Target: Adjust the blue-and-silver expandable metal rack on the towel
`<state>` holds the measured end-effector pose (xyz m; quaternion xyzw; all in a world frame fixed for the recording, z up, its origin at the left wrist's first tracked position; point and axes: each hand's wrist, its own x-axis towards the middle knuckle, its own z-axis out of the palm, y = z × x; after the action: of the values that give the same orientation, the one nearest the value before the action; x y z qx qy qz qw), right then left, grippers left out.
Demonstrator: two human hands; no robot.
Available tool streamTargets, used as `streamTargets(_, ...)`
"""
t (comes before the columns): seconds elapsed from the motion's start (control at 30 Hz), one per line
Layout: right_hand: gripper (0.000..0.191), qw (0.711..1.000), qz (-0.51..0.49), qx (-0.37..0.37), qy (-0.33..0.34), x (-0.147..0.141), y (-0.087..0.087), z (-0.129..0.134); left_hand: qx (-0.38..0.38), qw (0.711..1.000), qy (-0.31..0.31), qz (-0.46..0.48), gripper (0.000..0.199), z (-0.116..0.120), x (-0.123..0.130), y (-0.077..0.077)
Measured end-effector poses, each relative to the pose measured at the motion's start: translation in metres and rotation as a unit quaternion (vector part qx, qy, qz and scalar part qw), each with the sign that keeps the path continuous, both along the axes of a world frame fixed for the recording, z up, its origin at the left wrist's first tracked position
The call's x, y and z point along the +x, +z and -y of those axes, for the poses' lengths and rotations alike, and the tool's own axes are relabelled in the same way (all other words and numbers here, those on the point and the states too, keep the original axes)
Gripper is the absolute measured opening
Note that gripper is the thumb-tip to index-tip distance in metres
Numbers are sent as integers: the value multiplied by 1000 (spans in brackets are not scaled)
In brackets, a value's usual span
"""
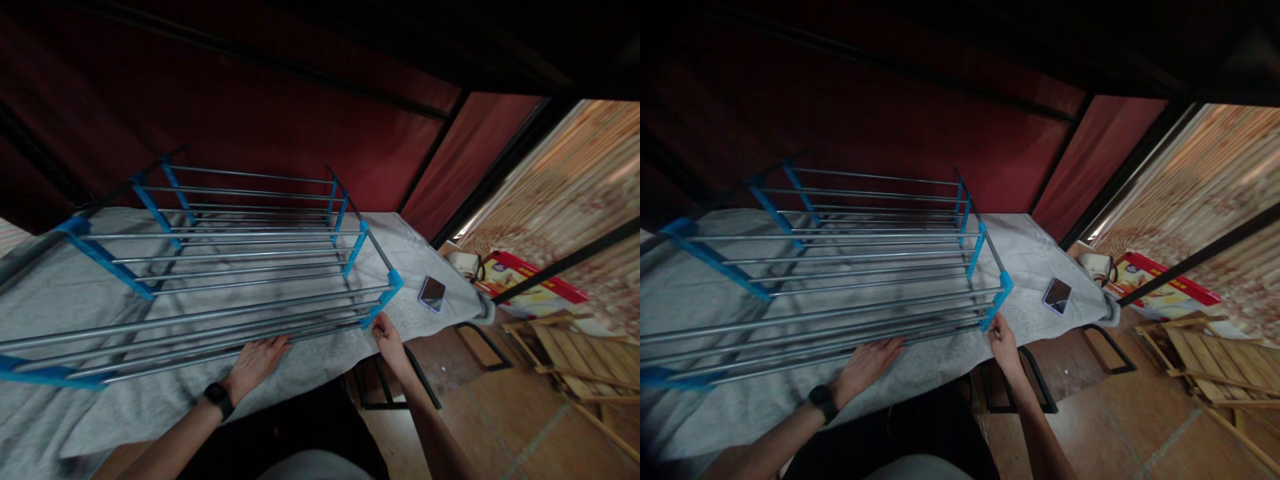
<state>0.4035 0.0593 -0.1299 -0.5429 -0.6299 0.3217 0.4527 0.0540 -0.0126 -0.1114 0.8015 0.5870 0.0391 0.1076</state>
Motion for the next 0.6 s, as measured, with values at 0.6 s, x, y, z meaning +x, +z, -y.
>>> streamTargets(0.6,37,979,-40,52,-193,-21,25,29,182,983,-26,1,40,39,-31,-7)
